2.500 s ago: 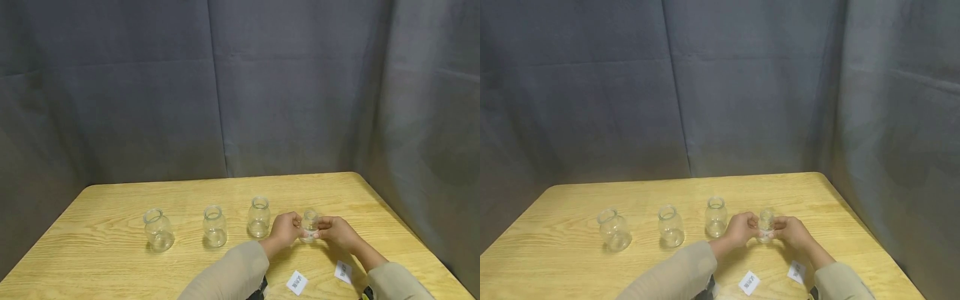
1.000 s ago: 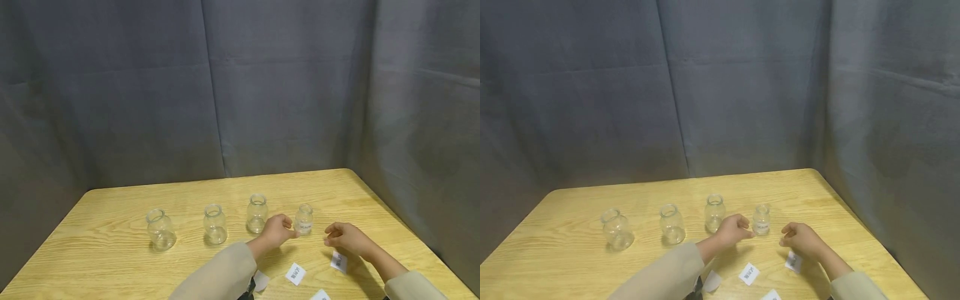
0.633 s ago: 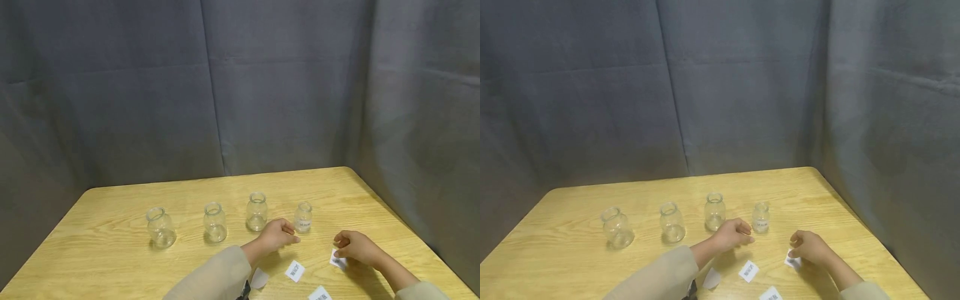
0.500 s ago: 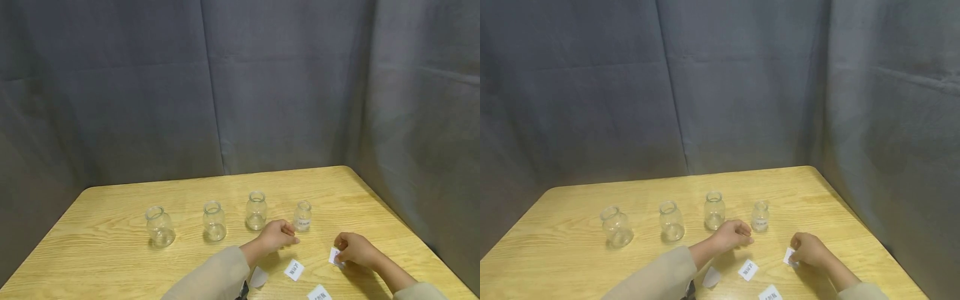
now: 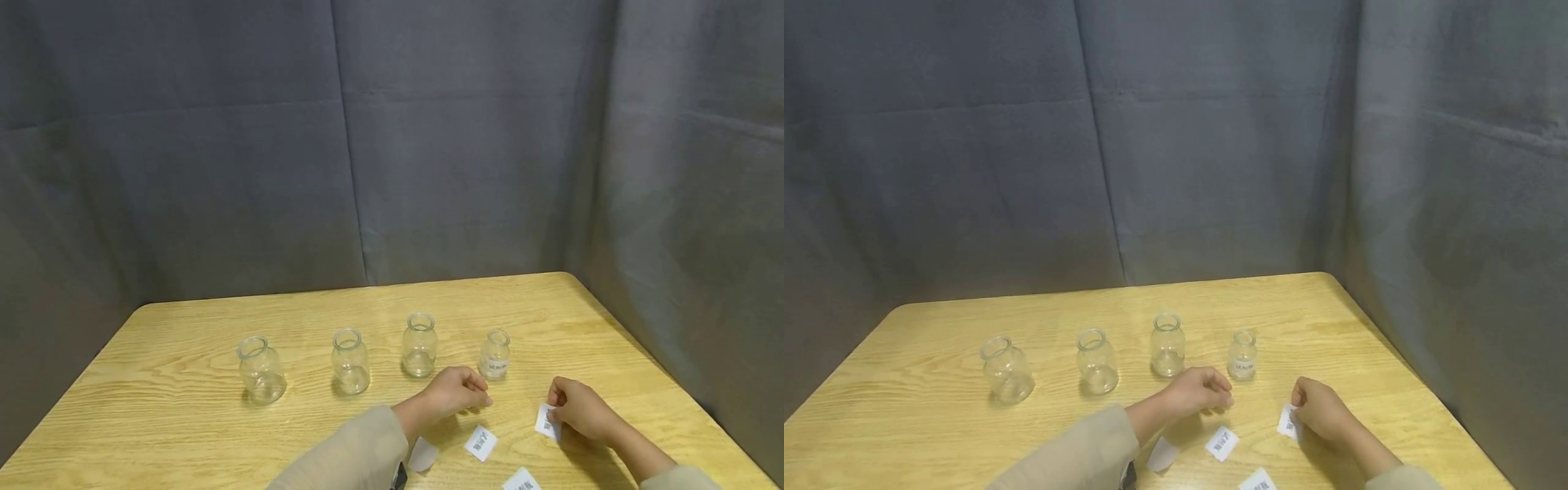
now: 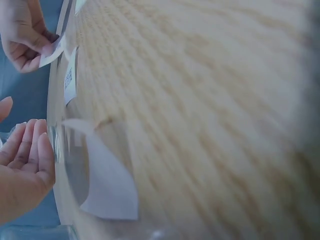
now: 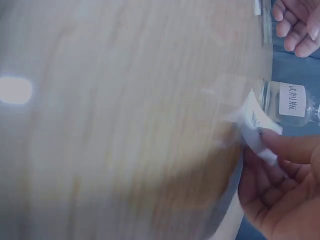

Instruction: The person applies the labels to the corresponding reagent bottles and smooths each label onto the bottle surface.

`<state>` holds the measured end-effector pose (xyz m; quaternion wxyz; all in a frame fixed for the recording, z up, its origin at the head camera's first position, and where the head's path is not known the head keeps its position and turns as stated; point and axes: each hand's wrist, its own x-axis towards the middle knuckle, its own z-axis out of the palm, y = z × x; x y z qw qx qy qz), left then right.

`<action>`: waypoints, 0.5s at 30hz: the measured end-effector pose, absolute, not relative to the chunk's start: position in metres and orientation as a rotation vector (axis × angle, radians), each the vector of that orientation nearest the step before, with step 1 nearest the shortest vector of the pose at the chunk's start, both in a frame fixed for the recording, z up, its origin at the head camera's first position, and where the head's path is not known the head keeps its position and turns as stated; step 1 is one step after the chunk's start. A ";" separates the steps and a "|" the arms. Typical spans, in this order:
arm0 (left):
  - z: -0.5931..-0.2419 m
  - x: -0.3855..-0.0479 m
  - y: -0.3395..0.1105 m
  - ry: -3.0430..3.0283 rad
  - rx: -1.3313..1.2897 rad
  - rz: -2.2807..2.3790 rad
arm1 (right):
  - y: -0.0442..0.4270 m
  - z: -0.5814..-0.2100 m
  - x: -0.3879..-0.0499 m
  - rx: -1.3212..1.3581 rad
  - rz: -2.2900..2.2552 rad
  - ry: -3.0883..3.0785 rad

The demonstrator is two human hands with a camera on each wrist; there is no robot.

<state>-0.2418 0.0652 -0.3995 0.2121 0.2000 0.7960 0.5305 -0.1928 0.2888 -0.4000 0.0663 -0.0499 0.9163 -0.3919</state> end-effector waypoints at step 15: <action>-0.396 -0.247 0.062 2.124 0.542 1.616 | 0.258 -0.374 -0.202 -0.279 -1.622 2.585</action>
